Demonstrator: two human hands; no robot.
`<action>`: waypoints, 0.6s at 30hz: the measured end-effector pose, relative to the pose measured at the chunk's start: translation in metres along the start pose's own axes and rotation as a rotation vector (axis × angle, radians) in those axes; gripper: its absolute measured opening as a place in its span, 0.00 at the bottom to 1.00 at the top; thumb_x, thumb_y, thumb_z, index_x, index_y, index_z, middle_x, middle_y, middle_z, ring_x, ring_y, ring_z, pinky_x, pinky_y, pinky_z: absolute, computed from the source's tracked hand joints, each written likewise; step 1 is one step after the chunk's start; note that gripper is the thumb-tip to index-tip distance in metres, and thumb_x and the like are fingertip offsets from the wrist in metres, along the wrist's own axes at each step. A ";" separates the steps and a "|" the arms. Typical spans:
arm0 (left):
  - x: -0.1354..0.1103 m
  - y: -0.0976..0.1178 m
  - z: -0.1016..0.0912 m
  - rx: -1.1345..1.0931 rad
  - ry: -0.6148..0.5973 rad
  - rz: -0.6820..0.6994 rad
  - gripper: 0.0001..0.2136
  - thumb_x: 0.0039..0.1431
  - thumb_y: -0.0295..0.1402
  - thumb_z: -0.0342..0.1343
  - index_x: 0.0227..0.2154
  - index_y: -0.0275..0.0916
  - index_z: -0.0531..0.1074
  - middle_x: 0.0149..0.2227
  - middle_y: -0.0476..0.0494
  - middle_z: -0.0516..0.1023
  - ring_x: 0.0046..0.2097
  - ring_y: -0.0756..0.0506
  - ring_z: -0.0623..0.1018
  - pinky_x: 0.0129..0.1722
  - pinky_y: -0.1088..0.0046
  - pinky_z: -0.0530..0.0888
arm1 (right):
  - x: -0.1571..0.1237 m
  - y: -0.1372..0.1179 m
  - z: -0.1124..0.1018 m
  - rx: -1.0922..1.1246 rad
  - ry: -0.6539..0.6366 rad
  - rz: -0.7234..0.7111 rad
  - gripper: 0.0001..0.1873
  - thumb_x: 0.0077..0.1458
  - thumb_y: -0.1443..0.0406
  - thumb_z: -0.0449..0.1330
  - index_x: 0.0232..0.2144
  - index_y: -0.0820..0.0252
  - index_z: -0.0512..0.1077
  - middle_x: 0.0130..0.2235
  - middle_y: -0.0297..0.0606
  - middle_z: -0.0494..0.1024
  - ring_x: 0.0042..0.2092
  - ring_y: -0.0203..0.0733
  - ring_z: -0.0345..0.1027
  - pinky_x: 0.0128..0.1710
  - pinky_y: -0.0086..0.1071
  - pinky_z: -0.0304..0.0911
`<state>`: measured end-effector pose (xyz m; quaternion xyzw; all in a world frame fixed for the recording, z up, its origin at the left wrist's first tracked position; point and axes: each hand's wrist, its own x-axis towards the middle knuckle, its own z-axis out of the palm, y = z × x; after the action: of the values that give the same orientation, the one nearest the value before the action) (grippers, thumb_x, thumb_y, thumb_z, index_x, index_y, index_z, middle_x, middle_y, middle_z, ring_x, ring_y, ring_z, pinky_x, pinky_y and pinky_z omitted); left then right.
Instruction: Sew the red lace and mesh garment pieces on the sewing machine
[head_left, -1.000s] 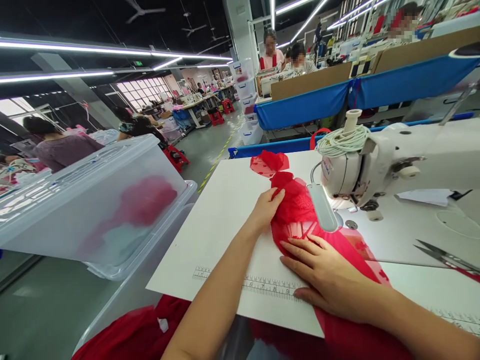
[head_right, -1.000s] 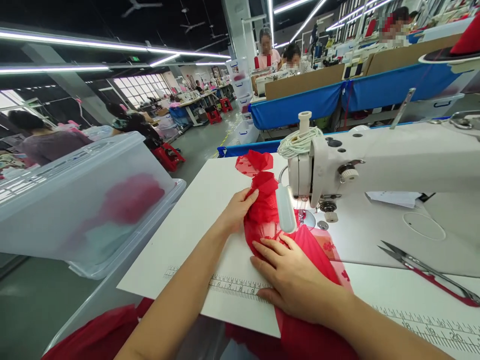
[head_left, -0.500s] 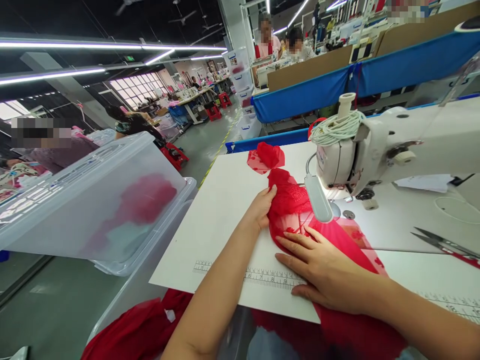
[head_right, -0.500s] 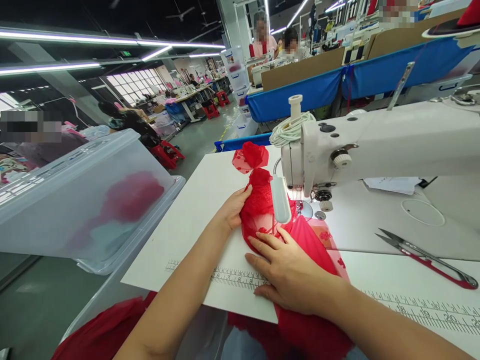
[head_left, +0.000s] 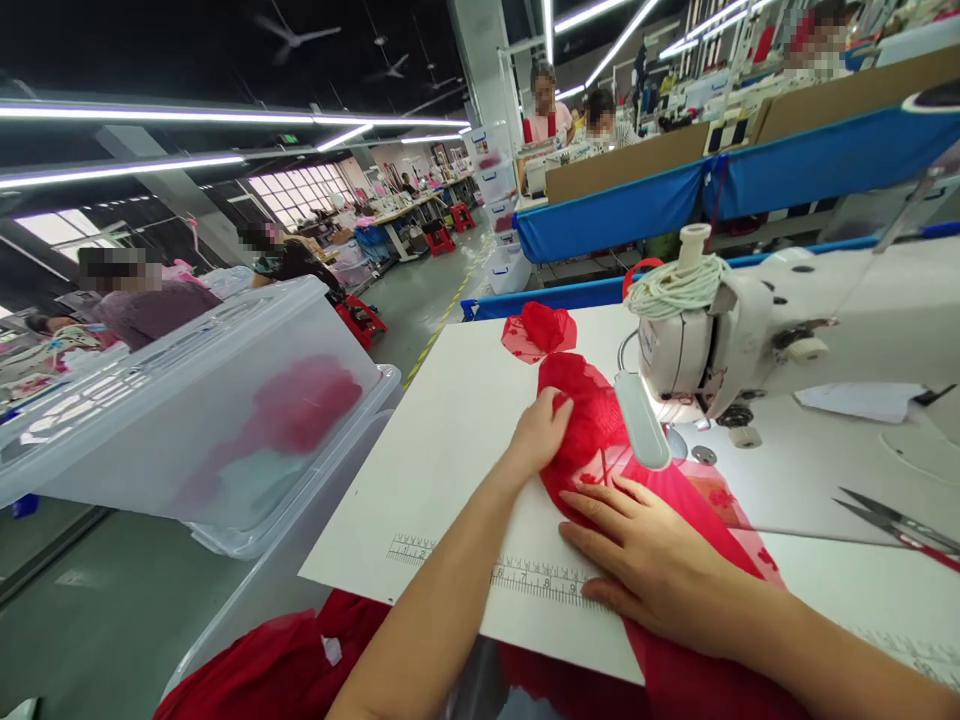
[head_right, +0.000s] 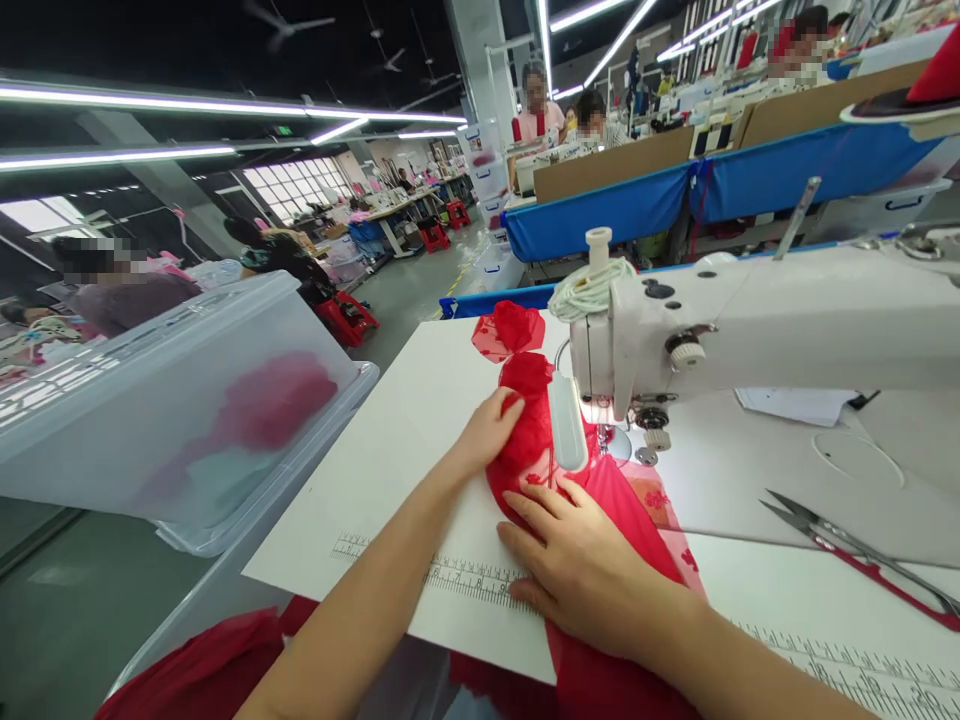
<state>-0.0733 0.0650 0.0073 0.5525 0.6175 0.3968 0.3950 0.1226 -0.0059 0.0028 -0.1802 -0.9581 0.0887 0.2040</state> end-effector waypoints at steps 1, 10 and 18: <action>-0.002 0.001 0.000 0.098 0.016 0.030 0.14 0.64 0.41 0.57 0.49 0.42 0.74 0.49 0.40 0.77 0.56 0.36 0.74 0.61 0.54 0.67 | 0.001 0.002 0.001 -0.024 0.061 0.012 0.15 0.67 0.62 0.55 0.51 0.59 0.75 0.57 0.51 0.77 0.52 0.55 0.73 0.50 0.51 0.71; 0.067 0.006 -0.018 0.438 0.095 0.054 0.27 0.54 0.52 0.60 0.50 0.38 0.76 0.61 0.28 0.71 0.67 0.26 0.65 0.65 0.46 0.61 | 0.008 0.013 0.007 -0.104 0.347 0.073 0.13 0.66 0.70 0.49 0.32 0.55 0.70 0.34 0.39 0.78 0.30 0.41 0.71 0.27 0.33 0.67; 0.101 0.010 -0.036 0.032 0.471 0.158 0.23 0.68 0.35 0.47 0.64 0.38 0.61 0.72 0.33 0.51 0.74 0.39 0.50 0.70 0.59 0.55 | 0.008 0.039 0.026 -0.125 0.366 -0.088 0.15 0.58 0.72 0.52 0.45 0.54 0.70 0.49 0.44 0.80 0.43 0.46 0.75 0.36 0.35 0.71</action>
<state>-0.1112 0.1644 0.0249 0.4973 0.6538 0.5343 0.1991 0.1170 0.0304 -0.0278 -0.1635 -0.9156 -0.0141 0.3672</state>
